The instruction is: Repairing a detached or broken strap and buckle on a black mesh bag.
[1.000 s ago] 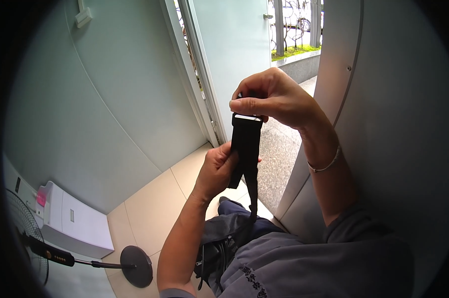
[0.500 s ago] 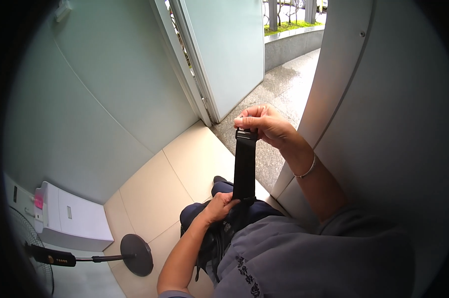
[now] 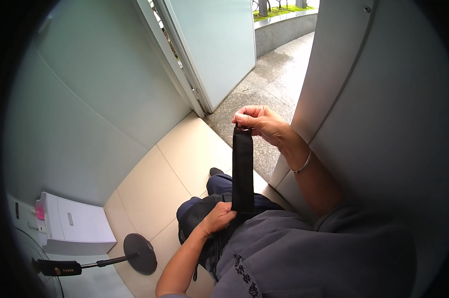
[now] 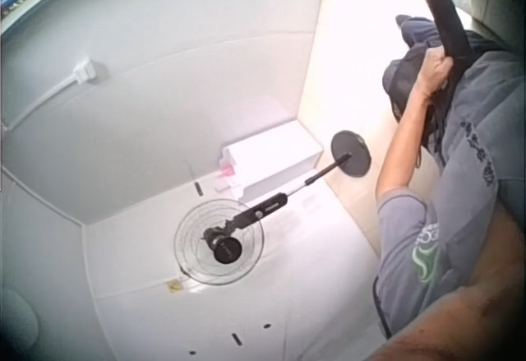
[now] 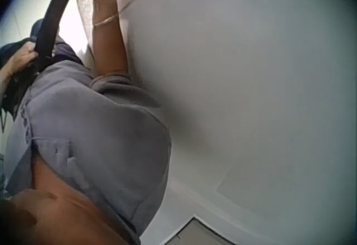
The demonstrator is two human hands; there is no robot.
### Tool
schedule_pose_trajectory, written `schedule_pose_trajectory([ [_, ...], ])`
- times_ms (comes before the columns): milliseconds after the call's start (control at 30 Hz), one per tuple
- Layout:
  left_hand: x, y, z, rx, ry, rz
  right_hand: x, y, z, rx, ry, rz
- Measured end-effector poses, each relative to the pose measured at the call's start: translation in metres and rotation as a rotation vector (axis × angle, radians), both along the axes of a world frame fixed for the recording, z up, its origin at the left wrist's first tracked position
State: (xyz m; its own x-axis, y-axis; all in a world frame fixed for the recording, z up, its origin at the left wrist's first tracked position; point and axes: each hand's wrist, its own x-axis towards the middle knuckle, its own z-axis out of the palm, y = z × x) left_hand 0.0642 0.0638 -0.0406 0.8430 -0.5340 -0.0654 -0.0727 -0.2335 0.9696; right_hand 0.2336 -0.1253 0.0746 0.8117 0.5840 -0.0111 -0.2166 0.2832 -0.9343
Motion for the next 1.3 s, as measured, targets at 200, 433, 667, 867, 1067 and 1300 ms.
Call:
schedule_pose_trajectory([
  [200,0.0,0.002,0.01,0.013,0.145,0.02,0.003,-0.006,0.0,-0.367,-0.222,-0.038],
  [433,0.029,0.005,0.063,0.149,0.003,-0.016,-0.024,0.001,0.027,-0.265,-0.224,0.048],
  [667,0.052,-0.049,0.144,-0.621,0.016,0.329,-0.041,0.012,0.047,-0.247,-0.319,0.033],
  [867,0.054,-0.049,0.155,-0.486,0.157,0.399,-0.032,0.013,0.04,-0.349,-0.519,-0.065],
  [1067,0.048,-0.04,0.148,-0.418,0.212,0.471,-0.033,0.009,0.021,-0.009,-0.265,0.036],
  [1300,0.041,-0.04,0.141,-0.6,0.232,0.437,-0.043,-0.001,-0.004,0.326,-0.284,0.394],
])
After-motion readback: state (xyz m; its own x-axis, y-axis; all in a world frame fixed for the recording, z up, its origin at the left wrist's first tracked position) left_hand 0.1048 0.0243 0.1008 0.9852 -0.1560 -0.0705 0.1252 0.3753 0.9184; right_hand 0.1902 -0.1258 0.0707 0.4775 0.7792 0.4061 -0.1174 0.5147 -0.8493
